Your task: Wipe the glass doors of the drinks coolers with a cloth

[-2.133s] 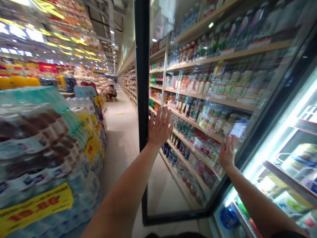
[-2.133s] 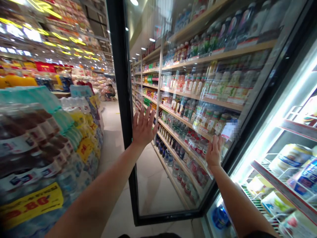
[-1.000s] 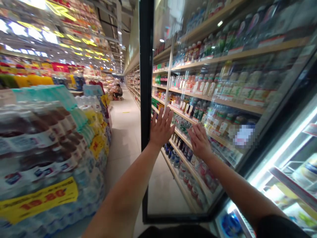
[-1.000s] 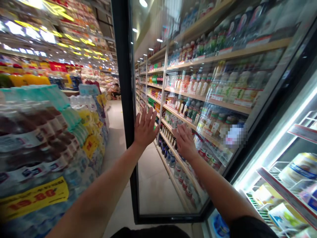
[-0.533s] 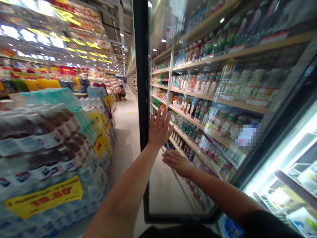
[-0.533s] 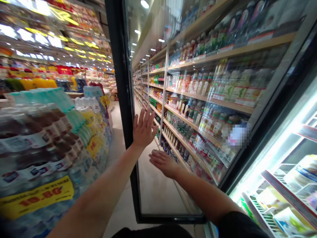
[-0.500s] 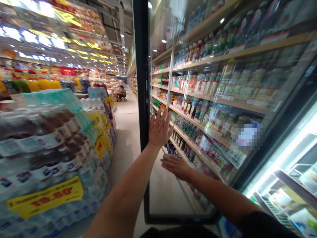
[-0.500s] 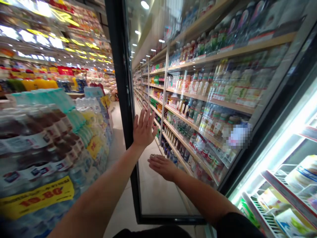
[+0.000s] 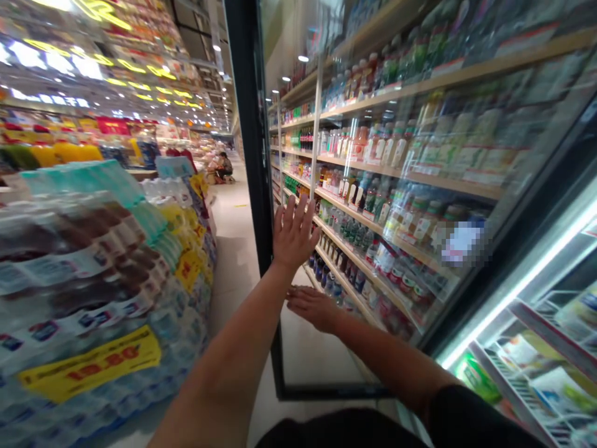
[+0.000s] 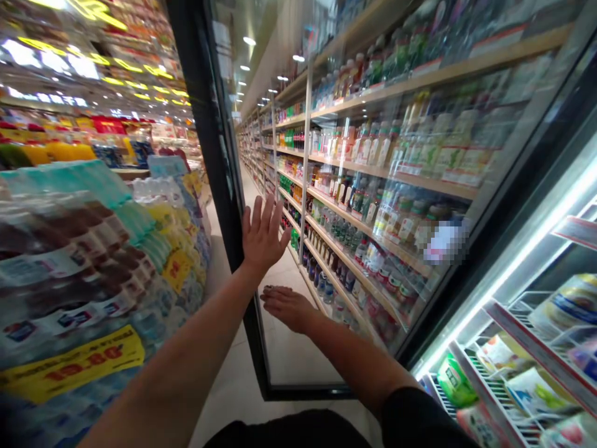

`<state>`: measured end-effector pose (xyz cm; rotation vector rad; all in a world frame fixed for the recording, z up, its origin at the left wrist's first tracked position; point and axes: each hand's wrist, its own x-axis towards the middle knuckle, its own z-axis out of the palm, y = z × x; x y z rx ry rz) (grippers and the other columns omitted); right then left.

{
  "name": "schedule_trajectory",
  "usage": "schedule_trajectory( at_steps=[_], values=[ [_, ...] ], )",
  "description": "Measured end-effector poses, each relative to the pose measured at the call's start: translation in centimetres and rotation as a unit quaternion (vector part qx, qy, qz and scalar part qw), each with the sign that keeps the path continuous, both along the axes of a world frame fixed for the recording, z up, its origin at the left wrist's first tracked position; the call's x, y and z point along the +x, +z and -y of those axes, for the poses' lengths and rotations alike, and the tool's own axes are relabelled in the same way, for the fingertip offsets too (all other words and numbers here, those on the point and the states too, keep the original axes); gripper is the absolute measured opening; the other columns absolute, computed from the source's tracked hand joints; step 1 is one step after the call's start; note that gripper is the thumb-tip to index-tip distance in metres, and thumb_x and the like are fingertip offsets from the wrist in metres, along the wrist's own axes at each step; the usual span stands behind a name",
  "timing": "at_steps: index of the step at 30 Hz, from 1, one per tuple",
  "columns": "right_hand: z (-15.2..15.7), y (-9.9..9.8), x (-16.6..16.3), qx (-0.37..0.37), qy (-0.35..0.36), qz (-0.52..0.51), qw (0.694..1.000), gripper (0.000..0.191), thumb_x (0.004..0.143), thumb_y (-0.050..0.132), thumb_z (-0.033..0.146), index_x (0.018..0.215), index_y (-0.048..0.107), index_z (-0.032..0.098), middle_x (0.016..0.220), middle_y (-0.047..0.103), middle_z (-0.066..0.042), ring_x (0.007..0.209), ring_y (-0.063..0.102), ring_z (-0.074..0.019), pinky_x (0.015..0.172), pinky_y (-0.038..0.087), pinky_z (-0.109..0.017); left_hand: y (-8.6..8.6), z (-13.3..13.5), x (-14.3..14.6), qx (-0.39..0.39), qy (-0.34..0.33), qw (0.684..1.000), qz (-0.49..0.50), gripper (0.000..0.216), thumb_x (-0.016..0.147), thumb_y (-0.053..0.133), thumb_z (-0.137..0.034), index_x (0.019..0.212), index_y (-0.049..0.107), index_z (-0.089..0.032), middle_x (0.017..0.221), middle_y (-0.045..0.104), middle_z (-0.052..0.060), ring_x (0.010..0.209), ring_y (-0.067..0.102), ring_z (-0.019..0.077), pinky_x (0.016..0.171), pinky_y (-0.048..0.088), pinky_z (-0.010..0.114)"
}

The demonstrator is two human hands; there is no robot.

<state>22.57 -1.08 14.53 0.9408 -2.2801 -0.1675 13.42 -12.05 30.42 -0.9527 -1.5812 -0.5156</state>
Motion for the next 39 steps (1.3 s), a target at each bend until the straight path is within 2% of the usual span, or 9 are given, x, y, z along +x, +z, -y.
schedule_trajectory(
  at_steps=[2,7,13,16,21,23,28,34,39],
  values=[
    [-0.3,0.1,0.1,0.009,0.014,0.002,1.000,0.037,0.100,0.050,0.014,0.135,0.063,0.016,0.147,0.061,-0.008,0.147,0.044,-0.0184,0.121,0.042,-0.038,0.0,0.0,0.1,0.001,0.003,1.000,-0.002,0.066,0.102,0.047,-0.044,0.161,0.029,-0.020,0.163,0.033,0.011,0.156,0.017,0.0263,0.130,0.011,0.049],
    [-3.5,3.8,1.7,-0.049,-0.059,-0.099,0.992,0.053,0.098,0.044,0.006,0.149,0.051,0.020,0.155,0.053,-0.006,0.155,0.031,-0.0198,0.127,0.033,-0.042,0.1,0.0,0.5,0.005,0.005,1.000,-0.020,0.067,0.102,0.047,-0.046,0.160,0.031,-0.018,0.162,0.035,0.012,0.156,0.016,0.0266,0.130,0.011,0.048],
    [-7.9,-0.2,5.6,-0.028,-0.093,-0.102,0.990,0.053,0.097,0.042,0.006,0.148,0.053,0.019,0.146,0.062,-0.006,0.148,0.044,-0.0192,0.124,0.037,-0.041,0.2,0.2,0.9,0.009,-0.010,1.000,-0.018,0.068,0.102,0.048,-0.047,0.161,0.029,-0.019,0.163,0.035,0.012,0.156,0.016,0.0263,0.130,0.009,0.046],
    [-10.5,-0.1,7.1,-0.029,-0.115,-0.107,0.987,0.055,0.098,0.042,0.006,0.148,0.052,0.024,0.145,0.063,-0.005,0.145,0.048,-0.0166,0.124,0.038,-0.038,0.3,0.2,0.9,0.004,-0.037,0.999,0.028,0.067,0.102,0.047,-0.048,0.160,0.032,-0.020,0.164,0.033,0.011,0.156,0.015,0.0276,0.130,0.008,0.048],
    [-13.8,3.5,7.7,-0.193,-0.249,-0.229,0.921,0.059,0.100,0.049,0.014,0.157,0.040,0.028,0.162,0.042,-0.010,0.155,0.031,-0.0281,0.125,0.033,-0.056,0.4,0.0,0.4,-0.005,-0.040,0.997,0.062,0.066,0.101,0.045,-0.052,0.158,0.036,-0.019,0.164,0.033,0.012,0.157,0.014,0.0293,0.130,0.007,0.052],
    [-14.3,2.9,8.1,-0.212,-0.273,-0.257,0.903,0.063,0.100,0.049,0.015,0.160,0.033,0.027,0.166,0.035,-0.012,0.156,0.026,-0.0303,0.124,0.035,-0.059,0.4,-0.1,0.3,-0.001,-0.033,0.998,0.057,0.066,0.101,0.045,-0.052,0.157,0.038,-0.018,0.163,0.034,0.013,0.157,0.014,0.0293,0.129,0.008,0.052],
    [-16.1,0.6,9.9,-0.168,-0.284,-0.258,0.908,0.069,0.100,0.052,0.014,0.162,0.026,0.029,0.166,0.033,-0.013,0.155,0.028,-0.0291,0.122,0.039,-0.054,0.4,-0.3,0.3,0.003,-0.023,0.998,0.064,0.066,0.100,0.045,-0.053,0.156,0.040,-0.018,0.162,0.036,0.014,0.157,0.016,0.0292,0.129,0.010,0.052],
    [-21.1,5.0,10.8,-0.334,-0.332,-0.303,0.828,0.064,0.105,0.042,0.029,0.164,0.017,0.022,0.172,0.013,-0.016,0.159,0.017,-0.0316,0.124,0.029,-0.062,0.7,-0.3,0.6,0.003,-0.024,0.996,0.086,0.065,0.100,0.044,-0.051,0.155,0.041,-0.017,0.163,0.037,0.014,0.157,0.016,0.0301,0.129,0.008,0.053],
    [-20.9,-0.5,12.0,-0.384,-0.358,-0.264,0.809,0.060,0.106,0.037,0.033,0.163,0.021,0.020,0.170,0.018,-0.020,0.159,0.016,-0.0312,0.123,0.029,-0.063,0.7,-0.4,0.5,0.009,-0.004,0.998,0.068,0.064,0.100,0.045,-0.051,0.155,0.041,-0.018,0.162,0.038,0.013,0.157,0.017,0.0292,0.129,0.009,0.052]
  ],
)
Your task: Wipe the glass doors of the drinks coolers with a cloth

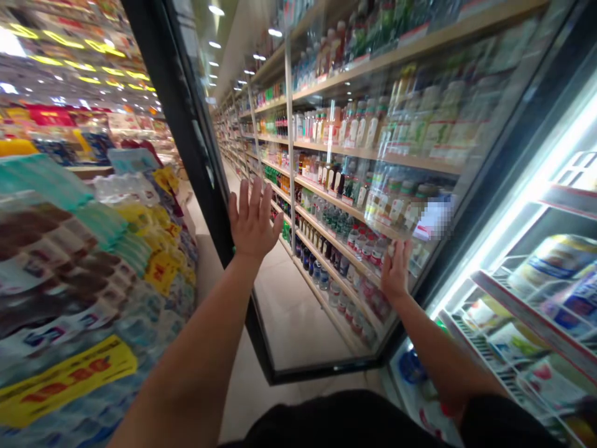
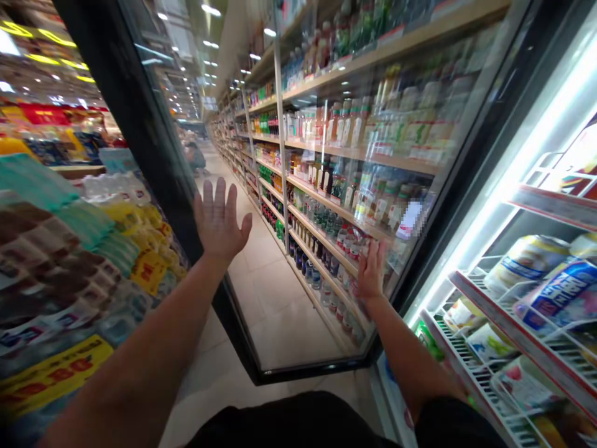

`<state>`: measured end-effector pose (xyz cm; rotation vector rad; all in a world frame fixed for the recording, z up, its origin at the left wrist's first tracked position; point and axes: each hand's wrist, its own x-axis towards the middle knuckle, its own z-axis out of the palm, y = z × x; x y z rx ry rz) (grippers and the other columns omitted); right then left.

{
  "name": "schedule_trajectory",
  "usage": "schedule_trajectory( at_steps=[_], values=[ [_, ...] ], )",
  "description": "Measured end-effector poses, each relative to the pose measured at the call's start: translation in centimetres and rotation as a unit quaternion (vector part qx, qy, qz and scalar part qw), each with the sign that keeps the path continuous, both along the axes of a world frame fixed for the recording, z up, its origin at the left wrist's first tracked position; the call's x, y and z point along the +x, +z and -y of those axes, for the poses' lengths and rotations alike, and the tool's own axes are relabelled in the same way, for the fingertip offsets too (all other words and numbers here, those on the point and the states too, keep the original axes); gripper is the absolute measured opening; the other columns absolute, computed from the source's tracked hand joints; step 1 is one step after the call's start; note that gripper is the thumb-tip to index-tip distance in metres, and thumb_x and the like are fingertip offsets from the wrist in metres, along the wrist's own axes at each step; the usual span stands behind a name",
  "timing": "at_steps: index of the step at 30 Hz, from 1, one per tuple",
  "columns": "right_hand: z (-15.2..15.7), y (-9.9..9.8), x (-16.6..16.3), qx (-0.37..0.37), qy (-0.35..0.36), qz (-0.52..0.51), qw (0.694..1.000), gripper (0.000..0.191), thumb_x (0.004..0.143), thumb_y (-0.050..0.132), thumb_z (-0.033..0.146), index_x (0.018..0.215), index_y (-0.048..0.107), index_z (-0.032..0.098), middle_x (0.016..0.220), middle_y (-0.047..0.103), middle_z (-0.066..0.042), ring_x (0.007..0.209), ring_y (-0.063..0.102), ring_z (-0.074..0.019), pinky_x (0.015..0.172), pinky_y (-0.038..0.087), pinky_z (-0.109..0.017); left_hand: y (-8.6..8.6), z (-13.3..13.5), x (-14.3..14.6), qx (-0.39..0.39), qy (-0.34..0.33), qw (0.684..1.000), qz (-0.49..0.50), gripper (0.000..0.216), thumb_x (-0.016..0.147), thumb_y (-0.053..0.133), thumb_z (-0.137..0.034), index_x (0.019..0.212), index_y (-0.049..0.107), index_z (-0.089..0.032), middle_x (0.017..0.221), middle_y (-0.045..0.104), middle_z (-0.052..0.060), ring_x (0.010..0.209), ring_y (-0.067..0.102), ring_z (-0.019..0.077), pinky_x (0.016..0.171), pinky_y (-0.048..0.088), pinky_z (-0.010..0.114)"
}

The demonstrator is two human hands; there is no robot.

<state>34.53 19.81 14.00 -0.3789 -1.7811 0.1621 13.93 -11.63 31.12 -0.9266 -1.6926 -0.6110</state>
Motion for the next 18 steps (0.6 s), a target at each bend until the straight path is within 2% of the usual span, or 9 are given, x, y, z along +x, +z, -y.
schedule_trajectory(
  at_steps=[2,3,4,7,9,11,15,16,18],
  values=[
    [-0.4,-1.3,0.6,-0.014,0.001,0.017,1.000,0.060,0.106,0.037,0.034,0.162,0.022,0.019,0.169,0.019,-0.022,0.159,0.017,-0.0319,0.122,0.030,-0.064,-0.1,0.0,-0.1,0.003,-0.002,1.000,-0.003,0.065,0.099,0.045,-0.051,0.156,0.040,-0.019,0.162,0.038,0.013,0.157,0.017,0.0289,0.129,0.009,0.052],
    [-1.0,-0.9,0.8,-0.017,0.001,0.015,1.000,0.060,0.106,0.037,0.035,0.162,0.022,0.018,0.169,0.018,-0.023,0.159,0.016,-0.0320,0.122,0.029,-0.064,-0.1,-0.1,-0.1,0.005,-0.006,1.000,-0.001,0.065,0.099,0.045,-0.052,0.156,0.040,-0.020,0.162,0.038,0.012,0.157,0.017,0.0289,0.129,0.009,0.052],
    [-1.8,0.0,1.1,-0.018,0.001,0.004,1.000,0.061,0.106,0.036,0.036,0.162,0.021,0.017,0.169,0.016,-0.023,0.159,0.015,-0.0318,0.123,0.028,-0.064,-0.1,-0.1,-0.2,0.008,-0.012,1.000,0.003,0.066,0.099,0.045,-0.053,0.156,0.040,-0.021,0.163,0.038,0.012,0.157,0.017,0.0291,0.129,0.008,0.052],
    [-5.1,4.8,1.7,-0.017,-0.010,-0.064,0.998,0.064,0.106,0.035,0.039,0.163,0.020,0.013,0.169,0.012,-0.025,0.159,0.011,-0.0303,0.125,0.024,-0.059,-0.2,-0.1,-0.3,0.015,-0.027,0.999,0.018,0.068,0.099,0.045,-0.056,0.157,0.039,-0.021,0.163,0.037,0.013,0.157,0.016,0.0307,0.129,0.007,0.054],
    [-6.6,6.5,2.1,-0.017,-0.016,-0.090,0.996,0.065,0.106,0.036,0.040,0.162,0.021,0.011,0.169,0.014,-0.026,0.159,0.012,-0.0302,0.126,0.024,-0.058,-0.2,-0.1,-0.5,0.011,-0.029,0.999,0.018,0.069,0.099,0.045,-0.056,0.158,0.037,-0.021,0.164,0.035,0.012,0.157,0.015,0.0310,0.129,0.007,0.056],
    [-6.8,5.6,2.6,-0.019,-0.016,-0.083,0.996,0.064,0.106,0.036,0.040,0.162,0.022,0.012,0.168,0.018,-0.026,0.159,0.016,-0.0307,0.125,0.024,-0.060,-0.3,-0.1,-0.6,0.005,-0.021,1.000,0.005,0.070,0.099,0.046,-0.055,0.159,0.035,-0.022,0.165,0.033,0.012,0.158,0.013,0.0298,0.129,0.008,0.055],
    [-6.1,-0.2,3.6,-0.030,-0.010,-0.044,0.999,0.062,0.106,0.037,0.037,0.162,0.023,0.016,0.167,0.023,-0.024,0.158,0.019,-0.0319,0.123,0.027,-0.064,-0.4,0.0,-0.7,-0.005,0.004,1.000,-0.014,0.070,0.098,0.049,-0.051,0.160,0.032,-0.023,0.165,0.031,0.011,0.158,0.009,0.0267,0.130,0.008,0.053],
    [-6.2,-1.0,3.8,-0.031,-0.008,-0.042,0.999,0.062,0.106,0.037,0.037,0.162,0.023,0.017,0.167,0.022,-0.024,0.158,0.018,-0.0323,0.123,0.028,-0.063,-0.4,0.0,-0.7,-0.005,0.009,1.000,-0.019,0.070,0.098,0.049,-0.051,0.160,0.032,-0.022,0.165,0.031,0.011,0.158,0.009,0.0265,0.130,0.009,0.053],
    [-7.1,-0.8,4.0,-0.029,-0.007,-0.055,0.998,0.062,0.106,0.038,0.037,0.163,0.022,0.019,0.168,0.020,-0.022,0.158,0.017,-0.0316,0.125,0.026,-0.060,-0.4,0.0,-0.7,-0.006,0.021,0.999,-0.032,0.071,0.097,0.050,-0.049,0.160,0.032,-0.021,0.165,0.032,0.012,0.158,0.011,0.0264,0.130,0.010,0.053]
  ],
)
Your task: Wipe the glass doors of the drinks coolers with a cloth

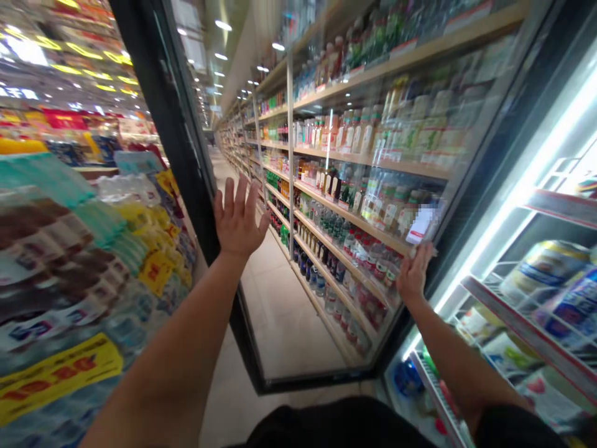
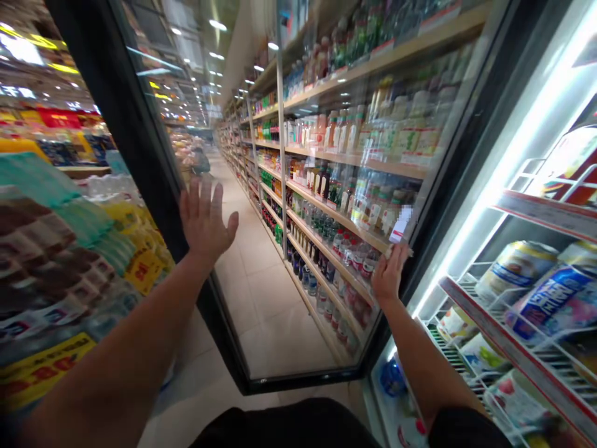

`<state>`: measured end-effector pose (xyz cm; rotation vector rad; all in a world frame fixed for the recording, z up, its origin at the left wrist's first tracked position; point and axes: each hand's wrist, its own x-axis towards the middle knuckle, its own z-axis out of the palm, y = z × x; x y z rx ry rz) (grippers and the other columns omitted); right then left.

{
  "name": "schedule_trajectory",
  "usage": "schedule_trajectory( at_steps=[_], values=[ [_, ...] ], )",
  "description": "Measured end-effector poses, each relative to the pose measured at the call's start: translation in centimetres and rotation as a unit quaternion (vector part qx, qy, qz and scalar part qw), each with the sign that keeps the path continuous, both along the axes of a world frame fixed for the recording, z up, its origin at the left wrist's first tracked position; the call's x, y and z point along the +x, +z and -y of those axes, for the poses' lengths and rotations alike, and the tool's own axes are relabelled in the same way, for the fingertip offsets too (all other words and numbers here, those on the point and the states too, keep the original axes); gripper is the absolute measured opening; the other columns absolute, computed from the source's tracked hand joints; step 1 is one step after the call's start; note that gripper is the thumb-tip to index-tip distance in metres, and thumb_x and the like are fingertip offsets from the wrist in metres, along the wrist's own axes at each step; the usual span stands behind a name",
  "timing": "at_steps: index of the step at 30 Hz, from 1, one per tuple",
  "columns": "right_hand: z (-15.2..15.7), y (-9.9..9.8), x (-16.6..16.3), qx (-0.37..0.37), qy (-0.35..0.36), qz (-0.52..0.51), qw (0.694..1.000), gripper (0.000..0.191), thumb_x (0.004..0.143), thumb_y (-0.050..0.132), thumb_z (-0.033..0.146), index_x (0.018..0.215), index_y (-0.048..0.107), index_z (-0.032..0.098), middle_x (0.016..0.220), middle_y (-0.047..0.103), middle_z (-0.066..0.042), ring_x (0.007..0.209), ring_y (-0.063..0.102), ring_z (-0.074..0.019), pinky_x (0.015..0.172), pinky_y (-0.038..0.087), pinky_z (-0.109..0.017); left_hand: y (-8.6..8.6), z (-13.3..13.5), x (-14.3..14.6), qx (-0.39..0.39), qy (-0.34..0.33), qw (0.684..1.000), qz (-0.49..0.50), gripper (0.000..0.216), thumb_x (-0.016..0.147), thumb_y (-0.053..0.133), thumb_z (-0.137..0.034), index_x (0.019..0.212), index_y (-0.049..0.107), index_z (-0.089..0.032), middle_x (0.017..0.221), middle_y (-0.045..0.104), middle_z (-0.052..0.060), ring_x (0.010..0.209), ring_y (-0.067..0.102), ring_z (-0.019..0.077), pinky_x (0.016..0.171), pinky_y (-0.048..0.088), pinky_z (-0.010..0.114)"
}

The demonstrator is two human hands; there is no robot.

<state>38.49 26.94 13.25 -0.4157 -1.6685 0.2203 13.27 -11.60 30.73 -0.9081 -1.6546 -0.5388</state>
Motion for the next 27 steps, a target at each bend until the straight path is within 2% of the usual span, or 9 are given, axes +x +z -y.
schedule_trajectory(
  at_steps=[6,10,13,16,18,20,23,25,27],
  values=[
    [-2.5,6.6,-0.5,0.046,0.005,-0.039,0.998,0.062,0.106,0.037,0.037,0.164,0.020,0.021,0.170,0.018,-0.017,0.159,0.016,-0.0310,0.126,0.022,-0.064,0.2,-0.1,0.5,0.011,0.003,1.000,0.008,0.069,0.098,0.048,-0.051,0.158,0.037,-0.019,0.164,0.034,0.013,0.157,0.017,0.0290,0.129,0.012,0.054],
    [-2.3,9.2,-0.9,0.055,0.007,-0.055,0.997,0.061,0.106,0.037,0.039,0.163,0.025,0.020,0.169,0.021,-0.017,0.158,0.018,-0.0326,0.127,0.022,-0.062,0.3,-0.2,0.7,0.014,-0.011,0.999,0.040,0.069,0.098,0.044,-0.055,0.157,0.037,-0.020,0.165,0.034,0.013,0.157,0.017,0.0298,0.129,0.008,0.054],
    [-1.9,13.1,-1.5,0.062,0.011,-0.053,0.997,0.062,0.107,0.034,0.042,0.162,0.026,0.014,0.168,0.022,-0.021,0.159,0.017,-0.0324,0.128,0.020,-0.056,0.3,-0.2,0.8,0.013,-0.017,0.998,0.052,0.069,0.098,0.043,-0.057,0.156,0.039,-0.020,0.164,0.034,0.013,0.157,0.016,0.0295,0.129,0.008,0.053],
    [0.0,16.7,-2.9,0.122,0.024,-0.004,0.992,0.063,0.108,0.033,0.040,0.162,0.024,0.011,0.169,0.020,-0.021,0.159,0.013,-0.0314,0.128,0.018,-0.056,0.4,-0.2,0.8,0.012,-0.016,0.998,0.054,0.069,0.098,0.042,-0.057,0.156,0.040,-0.020,0.164,0.035,0.013,0.157,0.017,0.0297,0.129,0.008,0.052],
    [2.7,17.1,-4.1,0.184,0.040,0.046,0.981,0.062,0.107,0.034,0.036,0.164,0.018,0.015,0.171,0.015,-0.016,0.160,0.008,-0.0309,0.128,0.017,-0.060,0.4,-0.1,0.8,0.010,-0.017,0.998,0.059,0.069,0.098,0.042,-0.057,0.155,0.040,-0.019,0.164,0.035,0.013,0.157,0.017,0.0302,0.129,0.007,0.053],
    [6.0,16.0,-5.4,0.244,0.064,0.093,0.963,0.063,0.107,0.035,0.030,0.165,0.012,0.022,0.173,0.012,-0.011,0.160,0.005,-0.0303,0.127,0.018,-0.062,0.5,-0.1,0.9,0.007,-0.020,0.998,0.060,0.069,0.099,0.041,-0.057,0.156,0.040,-0.018,0.164,0.036,0.014,0.157,0.017,0.0302,0.129,0.007,0.053],
    [10.1,14.6,-6.8,0.305,0.099,0.138,0.937,0.065,0.105,0.038,0.023,0.165,0.012,0.029,0.171,0.022,-0.008,0.160,0.013,-0.0269,0.128,0.026,-0.057,0.4,0.0,1.0,0.005,-0.013,0.999,0.044,0.068,0.099,0.041,-0.057,0.156,0.039,-0.019,0.164,0.036,0.013,0.157,0.018,0.0293,0.129,0.009,0.052],
    [11.5,15.1,-7.4,0.318,0.107,0.146,0.931,0.063,0.105,0.038,0.021,0.164,0.016,0.030,0.168,0.029,-0.008,0.159,0.019,-0.0256,0.127,0.028,-0.054,0.3,0.0,1.0,0.003,-0.004,1.000,0.027,0.067,0.100,0.042,-0.055,0.157,0.038,-0.019,0.164,0.035,0.013,0.157,0.018,0.0286,0.128,0.011,0.051],
    [12.2,16.8,-7.9,0.300,0.104,0.133,0.939,0.061,0.106,0.035,0.023,0.164,0.017,0.029,0.169,0.027,-0.007,0.159,0.019,-0.0265,0.127,0.027,-0.056,0.2,0.0,1.1,0.003,0.000,1.000,0.015,0.067,0.100,0.042,-0.054,0.157,0.037,-0.019,0.164,0.035,0.013,0.157,0.018,0.0283,0.128,0.011,0.051]
  ],
)
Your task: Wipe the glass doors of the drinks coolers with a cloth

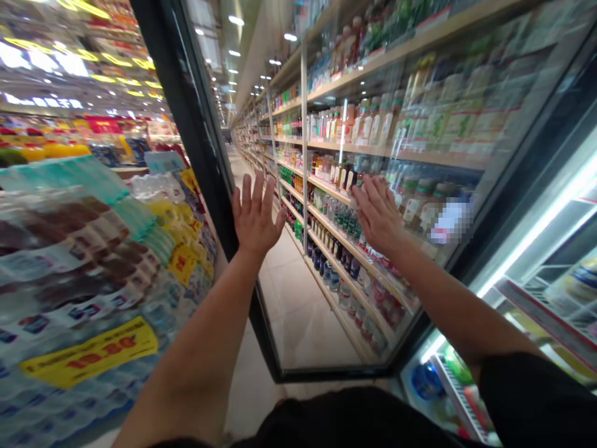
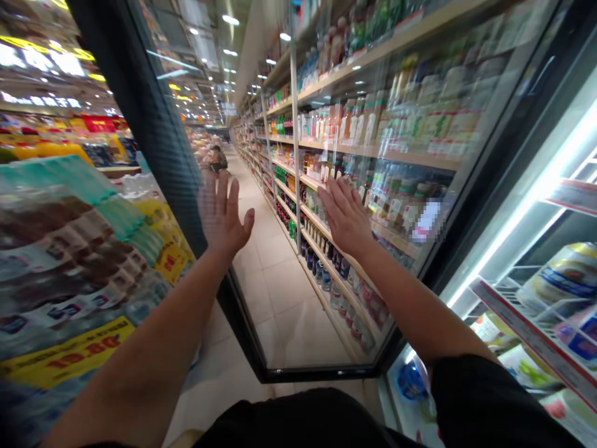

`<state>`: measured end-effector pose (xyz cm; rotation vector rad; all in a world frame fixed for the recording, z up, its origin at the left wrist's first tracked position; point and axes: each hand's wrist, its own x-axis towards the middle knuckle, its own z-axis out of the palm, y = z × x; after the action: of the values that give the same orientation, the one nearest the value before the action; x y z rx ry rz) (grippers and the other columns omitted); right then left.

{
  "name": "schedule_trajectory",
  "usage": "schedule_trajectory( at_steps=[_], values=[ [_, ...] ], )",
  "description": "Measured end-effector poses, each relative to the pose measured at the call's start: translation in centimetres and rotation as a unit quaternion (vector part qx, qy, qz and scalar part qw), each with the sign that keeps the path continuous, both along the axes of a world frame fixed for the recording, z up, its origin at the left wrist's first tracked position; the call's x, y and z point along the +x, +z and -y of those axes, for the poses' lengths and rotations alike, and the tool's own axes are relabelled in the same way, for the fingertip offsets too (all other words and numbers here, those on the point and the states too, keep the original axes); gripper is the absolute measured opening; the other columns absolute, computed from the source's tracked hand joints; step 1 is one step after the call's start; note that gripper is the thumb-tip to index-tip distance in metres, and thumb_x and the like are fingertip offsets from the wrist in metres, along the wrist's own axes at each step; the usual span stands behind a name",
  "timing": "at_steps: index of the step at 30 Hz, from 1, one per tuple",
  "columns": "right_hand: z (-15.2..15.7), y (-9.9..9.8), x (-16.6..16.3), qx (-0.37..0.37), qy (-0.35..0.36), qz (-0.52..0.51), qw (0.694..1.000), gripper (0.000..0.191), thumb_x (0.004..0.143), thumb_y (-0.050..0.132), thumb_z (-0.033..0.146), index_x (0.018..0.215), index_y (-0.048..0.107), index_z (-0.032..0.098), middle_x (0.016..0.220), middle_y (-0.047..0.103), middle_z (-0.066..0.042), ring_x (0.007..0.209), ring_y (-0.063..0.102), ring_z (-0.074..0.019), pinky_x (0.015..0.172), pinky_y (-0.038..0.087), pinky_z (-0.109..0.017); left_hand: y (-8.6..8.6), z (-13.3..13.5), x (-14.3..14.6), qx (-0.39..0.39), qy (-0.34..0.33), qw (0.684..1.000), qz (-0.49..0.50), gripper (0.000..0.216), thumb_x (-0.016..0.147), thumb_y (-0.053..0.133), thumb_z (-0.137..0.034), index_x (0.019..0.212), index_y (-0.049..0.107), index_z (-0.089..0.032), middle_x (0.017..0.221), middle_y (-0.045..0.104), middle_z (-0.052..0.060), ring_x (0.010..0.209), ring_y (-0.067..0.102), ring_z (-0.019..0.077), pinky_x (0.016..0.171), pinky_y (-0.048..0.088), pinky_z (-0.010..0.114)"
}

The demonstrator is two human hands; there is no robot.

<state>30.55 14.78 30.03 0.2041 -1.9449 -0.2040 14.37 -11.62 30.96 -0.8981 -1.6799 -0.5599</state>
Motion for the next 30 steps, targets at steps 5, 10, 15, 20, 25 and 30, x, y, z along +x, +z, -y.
schedule_trajectory(
  at_steps=[5,10,15,20,25,30],
  values=[
    [3.1,2.9,-2.4,-0.093,0.013,-0.040,0.995,0.061,0.108,0.027,0.037,0.165,0.007,0.026,0.174,0.004,-0.007,0.160,0.000,-0.0323,0.125,0.018,-0.066,0.0,0.0,-0.1,0.003,-0.002,1.000,-0.003,0.067,0.101,0.040,-0.055,0.158,0.037,-0.020,0.164,0.034,0.013,0.158,0.015,0.0275,0.128,0.012,0.051],
    [9.1,2.2,-5.5,-0.101,0.104,0.031,0.989,0.067,0.107,0.025,0.051,0.165,0.003,0.025,0.174,0.000,-0.007,0.160,-0.006,-0.0323,0.128,0.011,-0.064,-0.4,-0.1,-0.3,-0.013,-0.005,1.000,-0.001,0.066,0.101,0.036,-0.058,0.155,0.041,-0.020,0.164,0.034,0.015,0.158,0.010,0.0289,0.128,0.009,0.055],
    [10.9,3.7,-5.6,-0.154,0.249,0.098,0.951,0.069,0.107,0.010,0.054,0.163,-0.016,0.022,0.174,0.007,-0.009,0.161,0.004,-0.0216,0.130,0.018,-0.051,-0.2,-1.7,1.4,-0.094,-0.104,0.989,-0.050,0.074,0.102,0.028,-0.060,0.161,0.024,-0.015,0.163,0.036,0.018,0.157,0.015,0.0272,0.128,0.018,0.051],
    [4.6,5.3,-2.0,-0.159,0.190,0.026,0.968,0.062,0.109,0.007,0.044,0.164,-0.010,0.020,0.172,0.015,-0.009,0.157,0.026,-0.0213,0.128,0.027,-0.050,0.4,-2.9,2.5,-0.112,-0.100,0.986,-0.066,0.048,0.104,0.040,-0.036,0.151,0.046,-0.025,0.157,0.048,0.009,0.157,0.018,0.0227,0.129,0.020,0.048],
    [-2.2,4.5,0.5,-0.061,-0.012,-0.011,0.998,0.058,0.108,0.028,0.043,0.161,0.026,0.020,0.168,0.029,-0.009,0.158,0.018,-0.0296,0.128,0.011,-0.061,0.6,-2.9,2.5,-0.089,-0.070,0.990,-0.085,0.039,0.103,0.045,-0.033,0.139,0.059,-0.027,0.153,0.053,0.005,0.155,0.026,0.0221,0.127,0.025,0.048],
    [-2.5,3.8,0.2,-0.044,-0.057,-0.017,0.997,0.058,0.107,0.028,0.042,0.162,0.026,0.021,0.168,0.030,-0.008,0.158,0.019,-0.0294,0.128,0.012,-0.062,-5.7,-2.1,4.6,-0.032,0.005,0.995,-0.090,0.049,0.101,0.054,-0.028,0.149,0.050,-0.025,0.155,0.050,0.009,0.152,0.032,0.0255,0.124,0.030,0.046]
  ],
)
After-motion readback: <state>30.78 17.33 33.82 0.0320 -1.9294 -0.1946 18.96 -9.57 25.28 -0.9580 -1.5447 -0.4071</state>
